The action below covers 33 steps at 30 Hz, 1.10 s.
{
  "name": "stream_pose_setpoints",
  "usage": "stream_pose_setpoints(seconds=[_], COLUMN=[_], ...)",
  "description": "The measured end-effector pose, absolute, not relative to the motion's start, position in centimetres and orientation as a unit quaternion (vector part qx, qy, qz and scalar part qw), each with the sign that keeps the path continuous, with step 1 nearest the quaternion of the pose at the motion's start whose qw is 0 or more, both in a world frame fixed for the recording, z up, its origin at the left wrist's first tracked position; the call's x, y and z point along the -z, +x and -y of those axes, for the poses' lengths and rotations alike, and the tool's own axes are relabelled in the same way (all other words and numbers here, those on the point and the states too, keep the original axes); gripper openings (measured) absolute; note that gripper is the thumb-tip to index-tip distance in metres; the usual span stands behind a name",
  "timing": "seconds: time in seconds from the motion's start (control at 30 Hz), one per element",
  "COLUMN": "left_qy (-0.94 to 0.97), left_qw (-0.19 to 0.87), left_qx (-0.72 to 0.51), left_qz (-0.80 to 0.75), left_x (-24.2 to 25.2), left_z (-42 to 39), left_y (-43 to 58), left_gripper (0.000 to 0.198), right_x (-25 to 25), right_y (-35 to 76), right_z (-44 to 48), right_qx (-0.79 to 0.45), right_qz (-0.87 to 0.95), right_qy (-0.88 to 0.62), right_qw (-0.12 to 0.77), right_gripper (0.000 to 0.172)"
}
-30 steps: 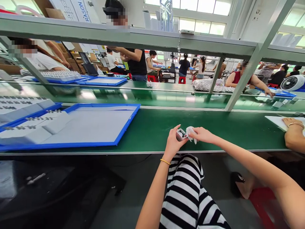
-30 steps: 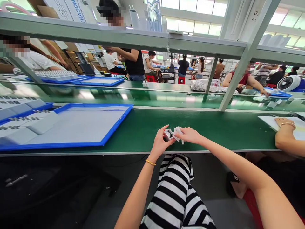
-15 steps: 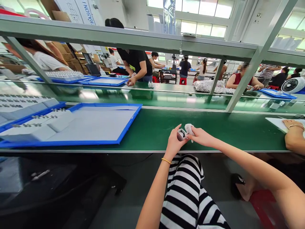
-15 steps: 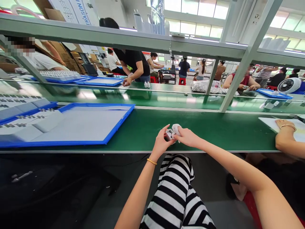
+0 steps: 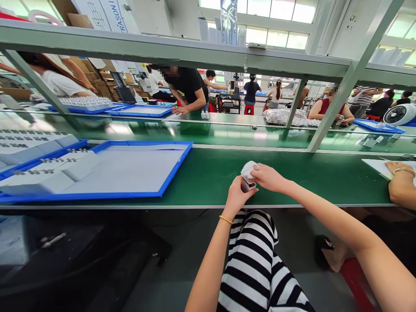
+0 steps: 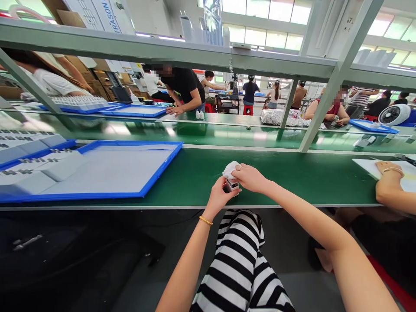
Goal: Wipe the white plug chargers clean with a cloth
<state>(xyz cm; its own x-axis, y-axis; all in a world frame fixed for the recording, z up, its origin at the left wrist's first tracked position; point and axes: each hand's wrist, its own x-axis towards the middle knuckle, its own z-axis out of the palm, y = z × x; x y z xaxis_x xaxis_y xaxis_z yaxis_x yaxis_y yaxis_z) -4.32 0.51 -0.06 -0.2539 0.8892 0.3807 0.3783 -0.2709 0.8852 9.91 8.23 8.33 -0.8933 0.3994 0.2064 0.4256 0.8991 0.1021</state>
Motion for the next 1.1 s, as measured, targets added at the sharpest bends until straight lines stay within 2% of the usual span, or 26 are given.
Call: stream_pose_setpoints(seconds=[0.23, 0.43, 0.7, 0.87, 1.0, 1.1], left_qy=[0.584, 0.595, 0.590, 0.587, 0.579, 0.585], left_qw=[0.184, 0.183, 0.187, 0.201, 0.207, 0.191], left_qx=[-0.531, -0.546, -0.551, -0.563, -0.572, -0.565], left_qz=[-0.586, -0.561, -0.559, -0.546, -0.543, -0.550], left_x=[-0.5, -0.8, -0.4, 0.0, 0.1, 0.0], left_z=[-0.1, -0.1, -0.2, -0.4, -0.4, -0.4], left_y=[-4.4, -4.4, -4.5, -4.6, -4.6, -4.6], left_gripper=[0.031, 0.041, 0.040, 0.049, 0.059, 0.050], right_x=[-6.0, -5.2, -5.4, -5.2, -5.7, -6.4], right_y=[9.7, 9.5, 9.2, 9.3, 9.2, 9.2], right_z=[-9.2, -9.1, -8.5, -8.4, -8.1, -7.9], right_qx=[0.033, -0.009, -0.019, -0.055, -0.008, 0.020], right_qz=[0.963, 0.953, 0.949, 0.949, 0.950, 0.956], right_qy=[-0.201, -0.208, -0.220, -0.228, -0.246, -0.245], right_qw=[0.174, 0.222, 0.224, 0.210, 0.190, 0.160], right_gripper=[0.014, 0.014, 0.015, 0.015, 0.016, 0.016])
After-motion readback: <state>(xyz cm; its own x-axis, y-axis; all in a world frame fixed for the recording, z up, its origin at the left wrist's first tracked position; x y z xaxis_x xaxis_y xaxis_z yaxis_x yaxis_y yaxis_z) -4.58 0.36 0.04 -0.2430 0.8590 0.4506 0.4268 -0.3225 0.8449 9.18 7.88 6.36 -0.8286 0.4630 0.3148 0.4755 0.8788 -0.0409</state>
